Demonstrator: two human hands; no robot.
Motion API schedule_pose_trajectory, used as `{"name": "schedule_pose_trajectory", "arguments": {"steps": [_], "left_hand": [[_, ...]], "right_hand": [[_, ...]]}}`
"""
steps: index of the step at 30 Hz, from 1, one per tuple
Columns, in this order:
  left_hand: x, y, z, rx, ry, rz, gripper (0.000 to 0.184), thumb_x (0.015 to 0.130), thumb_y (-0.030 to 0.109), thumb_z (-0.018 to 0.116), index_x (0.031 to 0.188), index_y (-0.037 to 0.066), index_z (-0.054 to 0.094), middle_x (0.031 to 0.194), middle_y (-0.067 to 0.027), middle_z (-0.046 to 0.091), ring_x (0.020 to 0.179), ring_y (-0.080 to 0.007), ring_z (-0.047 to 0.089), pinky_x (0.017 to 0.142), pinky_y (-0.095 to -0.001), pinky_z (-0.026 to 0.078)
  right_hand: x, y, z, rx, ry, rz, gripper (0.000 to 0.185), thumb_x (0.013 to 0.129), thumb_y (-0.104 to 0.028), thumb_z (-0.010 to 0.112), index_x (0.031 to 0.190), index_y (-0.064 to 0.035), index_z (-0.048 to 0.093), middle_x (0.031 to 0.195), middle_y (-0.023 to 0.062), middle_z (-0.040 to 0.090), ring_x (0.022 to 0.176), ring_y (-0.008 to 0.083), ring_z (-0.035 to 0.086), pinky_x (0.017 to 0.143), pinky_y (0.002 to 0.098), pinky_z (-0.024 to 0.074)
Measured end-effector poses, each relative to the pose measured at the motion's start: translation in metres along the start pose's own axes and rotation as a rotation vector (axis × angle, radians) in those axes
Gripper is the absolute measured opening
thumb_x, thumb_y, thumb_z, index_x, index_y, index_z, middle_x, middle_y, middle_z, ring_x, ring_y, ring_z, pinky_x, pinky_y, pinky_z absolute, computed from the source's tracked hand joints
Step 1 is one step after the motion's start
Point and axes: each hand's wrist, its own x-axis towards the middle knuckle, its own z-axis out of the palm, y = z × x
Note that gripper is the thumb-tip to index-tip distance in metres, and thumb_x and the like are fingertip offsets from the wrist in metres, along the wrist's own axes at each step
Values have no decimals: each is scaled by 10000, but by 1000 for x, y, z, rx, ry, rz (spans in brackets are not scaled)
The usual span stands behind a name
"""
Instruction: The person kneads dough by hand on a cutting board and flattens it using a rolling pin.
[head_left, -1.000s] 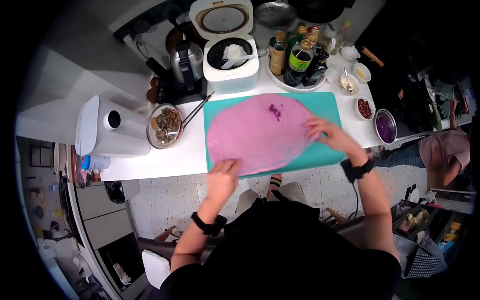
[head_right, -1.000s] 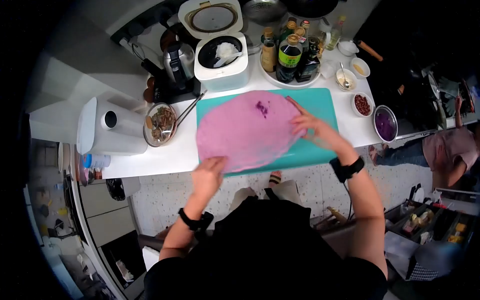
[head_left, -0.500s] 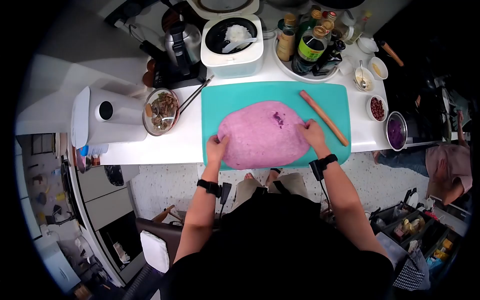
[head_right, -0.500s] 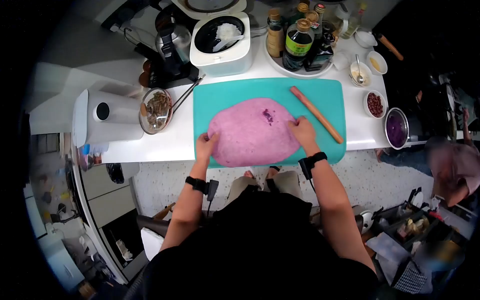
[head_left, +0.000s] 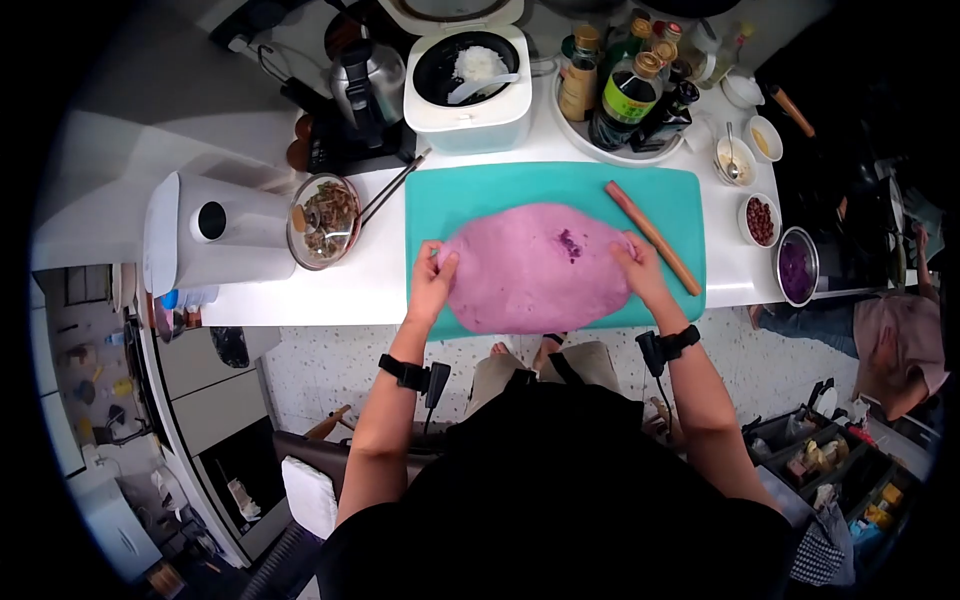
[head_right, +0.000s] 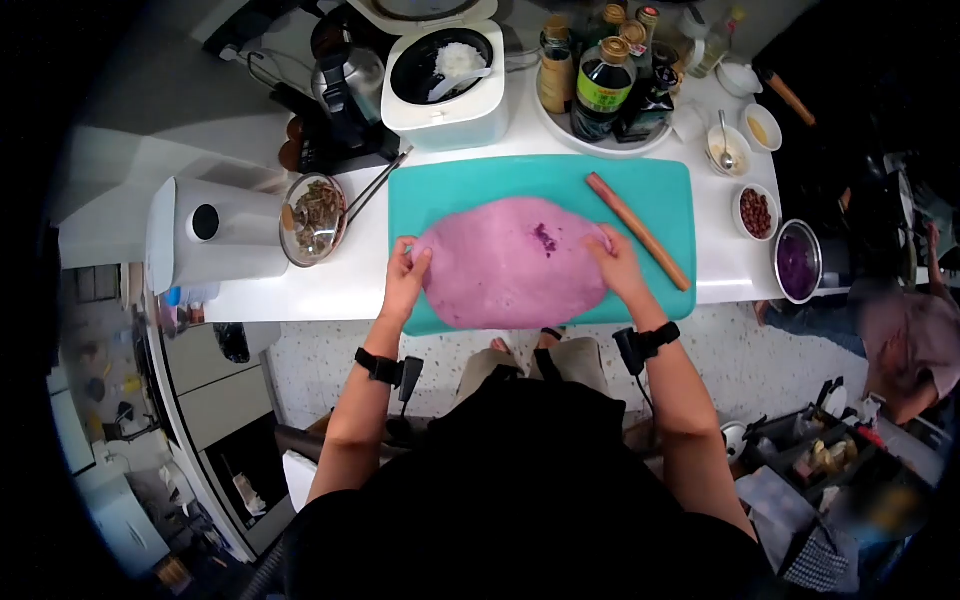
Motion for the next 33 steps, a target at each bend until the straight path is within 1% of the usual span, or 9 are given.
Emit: {"name": "schedule_pose_trajectory", "arguments": {"steps": [6, 10, 13, 15, 19, 22, 28, 31, 33], "left_hand": [[51, -20, 0, 294, 99, -319, 301, 952, 231, 737, 1191, 60, 672, 951, -52, 715, 763, -103, 628, 681, -290, 505], [48, -8, 10, 195, 8, -263, 245, 953, 211, 735, 1122, 34, 718, 949, -38, 722, 772, -96, 634, 699, -254, 506], [37, -3, 5, 295, -101, -76, 217, 969, 170, 712, 1123, 17, 706, 933, -15, 725, 777, -86, 642, 703, -231, 506], [29, 15, 2, 168, -245, 20, 202, 975, 126, 696, 1146, 19, 697, 928, 3, 722, 771, -75, 640, 693, -218, 501], [39, 37, 5, 56, -173, -134, 216, 965, 110, 700, 1160, 16, 698, 993, -29, 724, 857, -60, 641, 760, -220, 509], [63, -16, 13, 54, 45, -124, 291, 945, 122, 723, 1204, 3, 664, 989, -36, 719, 848, -106, 661, 761, -258, 526], [7, -42, 8, 605, 268, 117, 548, 845, 207, 815, 1289, -13, 581, 1049, -146, 698, 889, -246, 675, 787, -371, 550], [-21, -37, 16, 782, 221, -127, 479, 837, 251, 812, 1186, -20, 625, 1017, -172, 699, 859, -277, 680, 780, -379, 554], [-23, -55, 12, 1166, 198, 214, 384, 853, 282, 798, 1069, -6, 664, 909, -147, 717, 758, -295, 686, 716, -389, 553]], "right_hand": [[40, 38, -16, -728, -108, 327, 417, 895, -330, 726, 1129, 9, 655, 916, 164, 706, 797, 297, 668, 756, 385, 529], [53, 25, 13, -716, 35, 345, 501, 864, -414, 742, 1124, 7, 663, 968, 185, 716, 847, 352, 679, 806, 411, 539], [51, 49, 18, -723, 13, 1, 465, 872, -356, 758, 1119, 25, 659, 963, 193, 712, 846, 320, 684, 790, 398, 538], [34, 7, 6, -372, 68, 53, 436, 868, -285, 777, 1147, 28, 660, 965, 193, 707, 848, 279, 687, 783, 385, 538], [46, 59, -24, -178, 98, 15, 410, 883, -205, 760, 1210, 18, 655, 963, 183, 703, 839, 238, 680, 768, 377, 535], [59, 81, -23, -437, 193, -147, 366, 904, -198, 722, 1199, 6, 650, 949, 185, 712, 830, 267, 693, 762, 394, 544], [5, 11, -63, -1138, 350, -106, 366, 921, -214, 688, 1217, -14, 606, 1128, 182, 646, 1039, 371, 634, 876, 481, 527], [-7, 32, -81, -1300, 261, 143, 414, 933, -224, 681, 1279, -32, 560, 1194, 181, 573, 1112, 379, 569, 918, 495, 497], [-7, 42, -79, -1287, 245, 137, 408, 953, -217, 655, 1300, -43, 531, 1196, 183, 558, 1118, 383, 552, 915, 487, 491]]}}
